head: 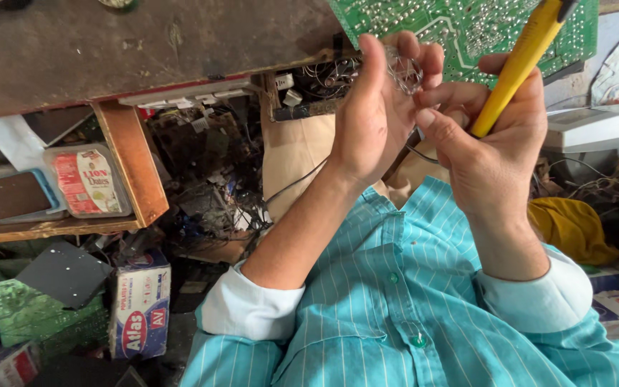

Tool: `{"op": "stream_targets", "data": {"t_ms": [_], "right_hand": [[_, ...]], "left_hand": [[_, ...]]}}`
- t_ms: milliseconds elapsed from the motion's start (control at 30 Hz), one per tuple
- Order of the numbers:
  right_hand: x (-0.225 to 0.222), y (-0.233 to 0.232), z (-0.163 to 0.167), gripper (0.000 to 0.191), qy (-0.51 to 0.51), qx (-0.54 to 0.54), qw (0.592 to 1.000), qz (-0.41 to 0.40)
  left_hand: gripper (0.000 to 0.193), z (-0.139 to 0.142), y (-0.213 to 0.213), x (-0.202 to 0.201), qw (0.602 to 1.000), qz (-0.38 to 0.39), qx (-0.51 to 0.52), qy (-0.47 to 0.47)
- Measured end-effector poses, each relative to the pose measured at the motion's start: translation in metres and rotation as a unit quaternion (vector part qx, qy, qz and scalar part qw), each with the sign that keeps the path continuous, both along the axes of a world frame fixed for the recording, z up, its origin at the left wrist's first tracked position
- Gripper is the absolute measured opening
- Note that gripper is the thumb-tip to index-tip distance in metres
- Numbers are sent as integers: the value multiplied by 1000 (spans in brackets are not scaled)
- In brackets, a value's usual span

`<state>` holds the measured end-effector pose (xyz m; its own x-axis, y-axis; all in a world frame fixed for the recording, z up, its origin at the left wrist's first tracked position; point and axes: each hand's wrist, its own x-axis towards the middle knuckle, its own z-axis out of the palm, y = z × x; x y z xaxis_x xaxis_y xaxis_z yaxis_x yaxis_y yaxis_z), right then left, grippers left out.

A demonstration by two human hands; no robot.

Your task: The person solders components on a small green circuit board using a soldering iron, holding the board steady with the other hand. They then set the board aside, handle a larger wired circuit board, and continue soldering joints on a large green printed circuit board while holding a component wire in place.

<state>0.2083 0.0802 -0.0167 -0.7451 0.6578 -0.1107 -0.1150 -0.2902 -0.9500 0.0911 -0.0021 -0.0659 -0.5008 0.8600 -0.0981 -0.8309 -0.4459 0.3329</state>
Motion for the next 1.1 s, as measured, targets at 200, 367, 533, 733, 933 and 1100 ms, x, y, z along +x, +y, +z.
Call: {"op": "stream_targets", "data": {"t_ms": [200,367,533,733,933,1100], "right_hand": [[0,2,-15,61,-7,44,999,0],[-1,-1,-18,62,-1,76,997,0],[-5,-2,-12,56,-34,101,994,-25],[-3,4,0,47,4,39,999,-38],[-4,18,-15,48,19,-56,997,-45],[0,26,-20,45,46,-68,995,-50]], "left_hand": [[75,-1,-2,-1,999,4,7,45],[75,-5,-3,1,995,21,-2,99],[67,1,-1,8,989,5,-39,141],[40,16,-13,7,948,10,-91,306],[26,23,-21,-5,878,62,-262,396],[35,24,-29,-16,884,62,-251,389]]}}
